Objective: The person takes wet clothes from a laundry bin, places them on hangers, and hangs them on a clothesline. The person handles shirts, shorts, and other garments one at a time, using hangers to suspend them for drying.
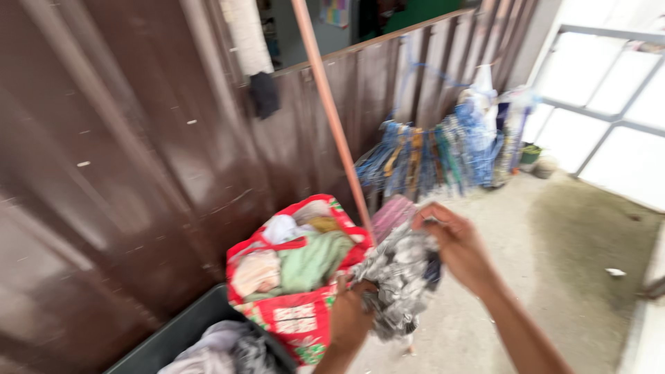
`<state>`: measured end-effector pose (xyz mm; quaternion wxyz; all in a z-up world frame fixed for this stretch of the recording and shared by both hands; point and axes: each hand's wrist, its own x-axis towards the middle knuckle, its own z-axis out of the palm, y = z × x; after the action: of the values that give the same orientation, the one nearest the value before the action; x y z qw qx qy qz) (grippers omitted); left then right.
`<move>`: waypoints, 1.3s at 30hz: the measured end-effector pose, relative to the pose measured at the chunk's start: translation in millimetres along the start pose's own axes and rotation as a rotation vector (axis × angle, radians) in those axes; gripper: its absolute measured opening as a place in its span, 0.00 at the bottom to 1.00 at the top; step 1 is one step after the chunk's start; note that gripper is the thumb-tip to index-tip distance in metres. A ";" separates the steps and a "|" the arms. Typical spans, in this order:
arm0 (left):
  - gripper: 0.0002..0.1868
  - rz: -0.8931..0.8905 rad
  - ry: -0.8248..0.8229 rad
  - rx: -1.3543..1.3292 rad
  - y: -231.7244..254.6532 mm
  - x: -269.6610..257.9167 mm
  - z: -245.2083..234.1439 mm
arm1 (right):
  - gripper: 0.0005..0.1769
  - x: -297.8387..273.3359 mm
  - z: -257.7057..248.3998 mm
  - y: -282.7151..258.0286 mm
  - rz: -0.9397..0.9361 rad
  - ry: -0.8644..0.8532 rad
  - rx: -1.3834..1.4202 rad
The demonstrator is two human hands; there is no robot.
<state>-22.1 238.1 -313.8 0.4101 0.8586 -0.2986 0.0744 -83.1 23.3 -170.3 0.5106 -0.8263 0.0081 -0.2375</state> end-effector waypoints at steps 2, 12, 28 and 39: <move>0.16 -0.261 -0.163 -0.246 3.8 16.1 12.6 | 0.21 0.7 -62.8 12.8 -0.012 -0.016 -0.236; 0.19 0.037 0.125 0.120 79.0 141.0 3.5 | 0.28 -20.4 -166.4 145.4 -0.042 -0.448 -0.987; 0.15 0.311 -0.006 0.219 50.2 333.3 95.4 | 0.31 100.2 -214.1 227.7 0.295 -0.229 -0.860; 0.23 0.123 -0.186 0.299 57.8 411.4 157.2 | 0.22 225.8 -279.6 252.4 0.934 -0.522 -0.559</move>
<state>259.8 -93.4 -224.9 0.2433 0.8934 -0.3725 0.0633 63.0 -390.2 -195.3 0.3095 -0.8692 0.3067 0.2336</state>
